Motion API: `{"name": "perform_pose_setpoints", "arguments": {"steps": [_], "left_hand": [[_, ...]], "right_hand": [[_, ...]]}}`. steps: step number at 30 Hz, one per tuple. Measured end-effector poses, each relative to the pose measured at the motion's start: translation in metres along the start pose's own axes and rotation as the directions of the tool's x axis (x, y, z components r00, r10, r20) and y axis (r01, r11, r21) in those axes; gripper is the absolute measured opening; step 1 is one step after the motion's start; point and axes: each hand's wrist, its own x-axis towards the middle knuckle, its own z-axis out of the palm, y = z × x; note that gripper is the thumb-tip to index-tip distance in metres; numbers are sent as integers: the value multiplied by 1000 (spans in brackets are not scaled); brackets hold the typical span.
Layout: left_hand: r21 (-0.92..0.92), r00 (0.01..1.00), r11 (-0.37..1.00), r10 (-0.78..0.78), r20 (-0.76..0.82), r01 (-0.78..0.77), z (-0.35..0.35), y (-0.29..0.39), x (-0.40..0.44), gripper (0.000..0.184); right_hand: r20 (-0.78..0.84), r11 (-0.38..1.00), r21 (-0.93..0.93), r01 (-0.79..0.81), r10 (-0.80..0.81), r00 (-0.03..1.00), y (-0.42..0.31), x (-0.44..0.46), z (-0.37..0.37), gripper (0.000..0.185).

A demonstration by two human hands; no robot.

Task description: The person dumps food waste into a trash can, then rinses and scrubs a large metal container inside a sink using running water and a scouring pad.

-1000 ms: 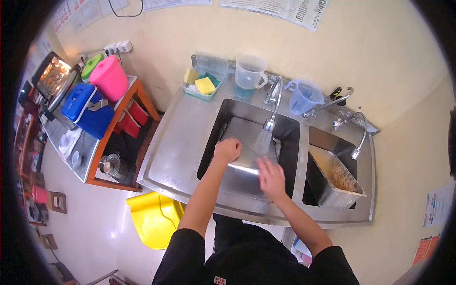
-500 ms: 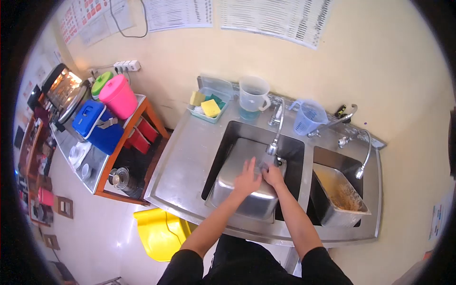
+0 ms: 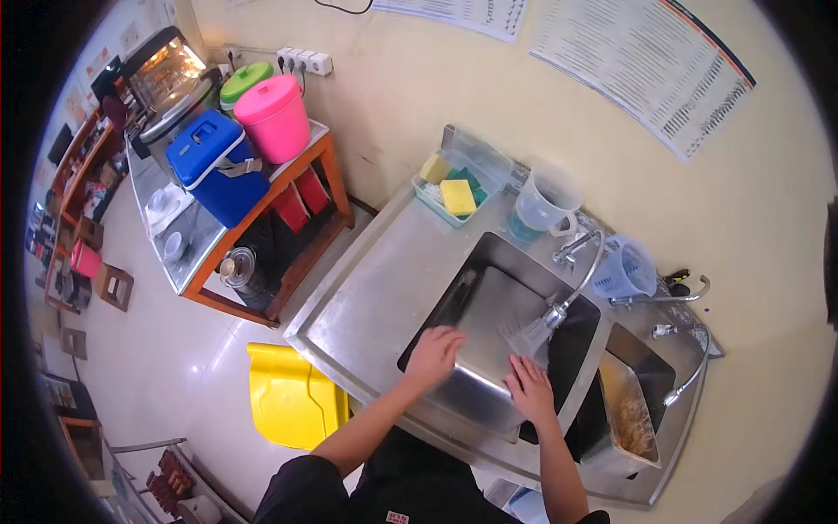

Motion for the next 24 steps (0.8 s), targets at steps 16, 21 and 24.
{"name": "perform_pose_setpoints", "arguments": {"steps": [16, 21, 24], "left_hand": [[-404, 751, 639, -490, 442, 655, 202, -189, 106, 72], [-402, 721, 599, -557, 411, 692, 222, -208, 157, 68], [-507, 762, 580, -571, 305, 638, 230, -192, 172, 57]], "right_hand": [[-80, 996, 34, 77, -74, 994, 32, -6, -10, 50], [-45, 999, 31, 12, -10, 999, 28, -1, -11, 53], [-30, 997, 59, -46, 48, 998, 27, 0, -12, 54]]}}
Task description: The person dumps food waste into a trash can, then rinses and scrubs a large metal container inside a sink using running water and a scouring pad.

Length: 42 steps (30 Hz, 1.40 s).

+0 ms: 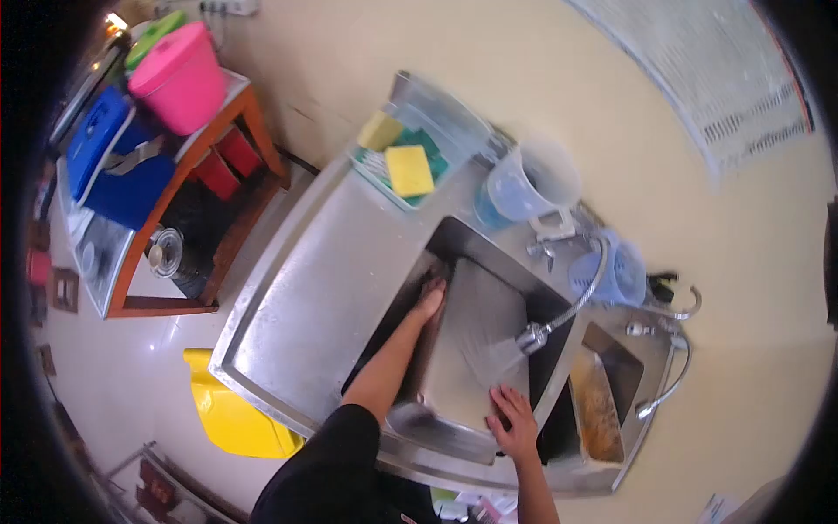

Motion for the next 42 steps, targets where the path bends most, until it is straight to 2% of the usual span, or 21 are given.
{"name": "perform_pose_setpoints", "arguments": {"steps": [1, 2, 4, 6, 9, 12, 13, 15, 16, 19, 22, 25, 27, 29, 32, 35, 37, 40, 42], "left_hand": [[-9, 999, 999, 47, 4, -47, 0, -2, -6, 55], [101, 986, 981, 164, 28, -166, 2, -7, -24, 54], [294, 907, 858, 403, 120, -420, -13, 53, -108, 55], [612, 832, 588, 220, 509, -529, -21, 117, -174, 66], [594, 674, 356, 166, 719, -722, 9, 131, -204, 64], [579, 589, 172, 8, 808, -797, 59, 118, -174, 63], [594, 645, 313, 87, 759, -741, 69, 109, -153, 59], [678, 737, 323, 103, 668, -660, 77, 103, -111, 58], [750, 772, 193, 71, 632, -632, 83, 99, -97, 60], [791, 790, 55, 126, 600, -610, 69, 120, -139, 57], [565, 573, 100, 194, 796, -819, 53, 104, -189, 58], [492, 526, 283, 56, 849, -824, 48, 117, -193, 58], [585, 618, 221, 132, 775, -780, 67, 100, -155, 60], [785, 785, -2, -15, 619, -619, 67, 139, -128, 63], [939, 946, 110, 40, 322, -325, 78, 122, -104, 65], [868, 866, -63, 60, 496, -493, 61, 106, -135, 62], [800, 799, -23, 28, 600, -600, 46, 111, -172, 60], [507, 530, 310, -10, 848, -804, 34, 160, -221, 53], [453, 515, 402, 57, 855, -796, 38, 150, -208, 45]], "right_hand": [[2, 1000, 4, -15, 15, 1000, -2, 1, 0, 54], [2, 1000, -2, -8, 8, 1000, 2, -1, 2, 54], [3, 1000, -4, -15, 15, 1000, 2, -1, 0, 55], [0, 1000, -23, -10, 10, 1000, 3, -1, 1, 54], [-17, 1000, -25, -5, 4, 1000, 3, -3, -1, 53], [-14, 999, -20, -27, 26, 1000, 1, -3, -2, 53], [-9, 999, -31, -22, 21, 1000, 2, -3, -4, 52], [0, 999, -29, -31, 31, 1000, -1, -4, -3, 52], [-10, 999, -19, -38, 38, 999, -2, -3, -2, 51], [-16, 997, 15, -70, 71, 997, -6, -8, -7, 51], [-50, 997, 41, -62, 64, 997, -1, -3, -6, 49], [-64, 998, 39, -53, 55, 996, 4, -7, -3, 48], [-75, 998, 40, -56, 59, 995, 2, -7, -3, 47], [-66, 996, 50, -71, 74, 995, 1, -9, -1, 46], [-81, 996, 50, -70, 74, 994, 3, -7, -6, 46], [-112, 997, 45, -57, 62, 992, 3, -10, -1, 44], [-156, 998, 51, -39, 46, 987, 8, -11, 4, 43], [-177, 998, 51, -38, 47, 983, 1, -11, -4, 41], [-188, 998, 55, -38, 47, 981, 3, -13, 0, 40]]}}
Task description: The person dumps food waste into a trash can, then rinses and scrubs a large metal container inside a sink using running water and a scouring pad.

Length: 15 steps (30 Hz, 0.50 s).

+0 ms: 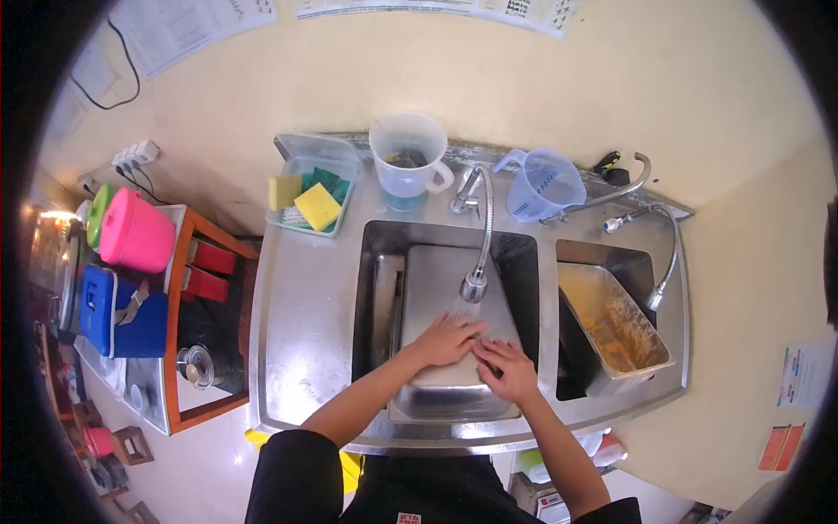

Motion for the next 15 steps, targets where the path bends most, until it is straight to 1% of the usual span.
{"name": "perform_pose_setpoints", "arguments": {"steps": [1, 3, 4, 5, 7, 10, 13, 14, 15], "left_hand": [[-51, 999, 999, 19, -35, -21, 3, -11, 7, 41], [-140, 980, 990, -58, -192, 31, 12, -38, 22, 32], [-186, 959, 981, -102, -264, 53, 9, -41, 21, 27], [-197, 922, 978, -143, -360, 74, 9, -41, 15, 25], [-219, 817, 969, -218, -533, 116, 0, -29, -5, 22], [-227, 728, 973, -181, -662, 35, 8, -28, -49, 23], [-350, 591, 936, -306, -746, 43, 39, -22, -95, 30], [-770, 549, 632, -676, -492, 88, 51, -15, -112, 35], [-882, 534, 457, -777, -333, 115, 71, -8, -129, 39]], "right_hand": [[-4, 1000, -1, 5, -5, 1000, 2, 0, 1, 40], [-4, 1000, 10, -1, 1, 1000, 4, 0, 2, 40], [-4, 1000, 20, -6, 6, 1000, 2, -1, 2, 40], [1, 1000, 19, -11, 11, 1000, 1, -2, 1, 40], [9, 999, 23, -26, 26, 1000, -3, -2, -2, 39], [-16, 999, 15, -41, 42, 999, -1, -4, 3, 37], [-42, 1000, 17, -24, 25, 999, 0, -3, 6, 35], [-53, 1000, 15, -24, 25, 998, 0, -3, 7, 35], [-63, 1000, 12, -24, 25, 998, -1, -4, 8, 34]]}}
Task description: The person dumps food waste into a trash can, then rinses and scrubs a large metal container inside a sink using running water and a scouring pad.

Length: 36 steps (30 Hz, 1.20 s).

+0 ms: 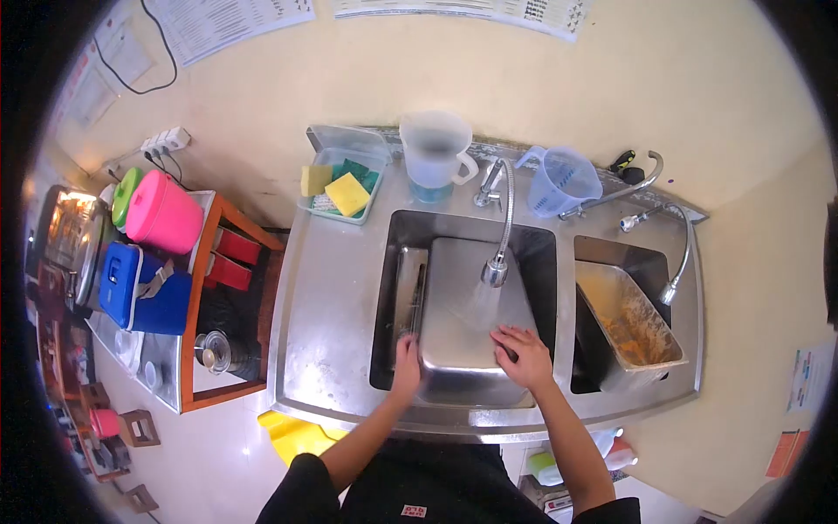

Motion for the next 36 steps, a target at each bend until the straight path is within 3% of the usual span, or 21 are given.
{"name": "perform_pose_setpoints", "arguments": {"steps": [1, 3, 6, 10, 13, 15, 16, 17, 20, 21, 24, 27, 29, 32, 35, 36], "left_hand": [[-91, 982, 978, -188, -3, 187, -4, -17, -21, 44], [71, 999, 997, -36, -7, 36, -8, -64, -53, 51], [261, 991, 962, 111, -77, -87, 18, -25, -85, 59], [370, 852, 812, 515, -93, -451, 41, 17, -82, 58], [729, 708, 346, 656, 263, -591, 35, 27, -68, 50], [627, 630, 238, 567, 530, -742, 39, 34, -69, 43], [555, 567, 194, 508, 649, -809, 42, 35, -71, 41], [346, 374, 152, 497, 783, -926, 44, 9, -63, 46], [-21, -77, -268, 197, 977, -963, 51, -30, -49, 42], [-72, -83, -196, 47, 995, -978, 57, -14, -54, 43], [-57, -89, -244, 120, 989, -968, 81, -5, -63, 42], [34, -3, -189, 193, 981, -981, 63, -14, -62, 45], [172, 163, -24, 213, 963, -985, 16, 4, -61, 48], [262, 276, 86, 317, 907, -961, -31, 21, -50, 51], [450, 436, 20, 290, 852, -893, 1, 62, -49, 51], [508, 509, 94, 319, 799, -856, 14, 71, -38, 49]], "right_hand": [[0, 1000, -12, 2, -2, 1000, 0, 0, 0, 34], [7, 999, -38, 9, -9, 1000, 1, 0, 0, 34], [-12, 1000, 2, 5, -5, 1000, -2, -1, 0, 35], [-20, 1000, -5, 1, -1, 1000, -6, -1, -2, 34], [-27, 999, -38, 6, -7, 1000, -3, -3, 2, 33], [-20, 1000, -17, 0, 0, 1000, -1, -2, 4, 33], [-17, 1000, -9, -5, 5, 1000, -1, -4, 3, 34], [-17, 1000, -18, -1, 0, 1000, -1, -5, 3, 34], [-18, 999, -37, 13, -14, 1000, 0, -3, 1, 34], [-15, 999, -33, 8, -8, 1000, 2, -3, 2, 34], [-29, 1000, -25, 5, -6, 1000, 5, -7, 4, 33], [-42, 1000, 21, 15, -14, 999, 7, -8, 1, 31], [-40, 999, 29, 17, -16, 999, 6, -7, -2, 32], [-55, 999, -12, 32, -32, 998, 7, -6, 3, 32], [-70, 1000, 6, 16, -16, 997, 5, -7, 7, 31], [-71, 1000, -8, 17, -17, 997, 8, -7, 6, 31]]}}
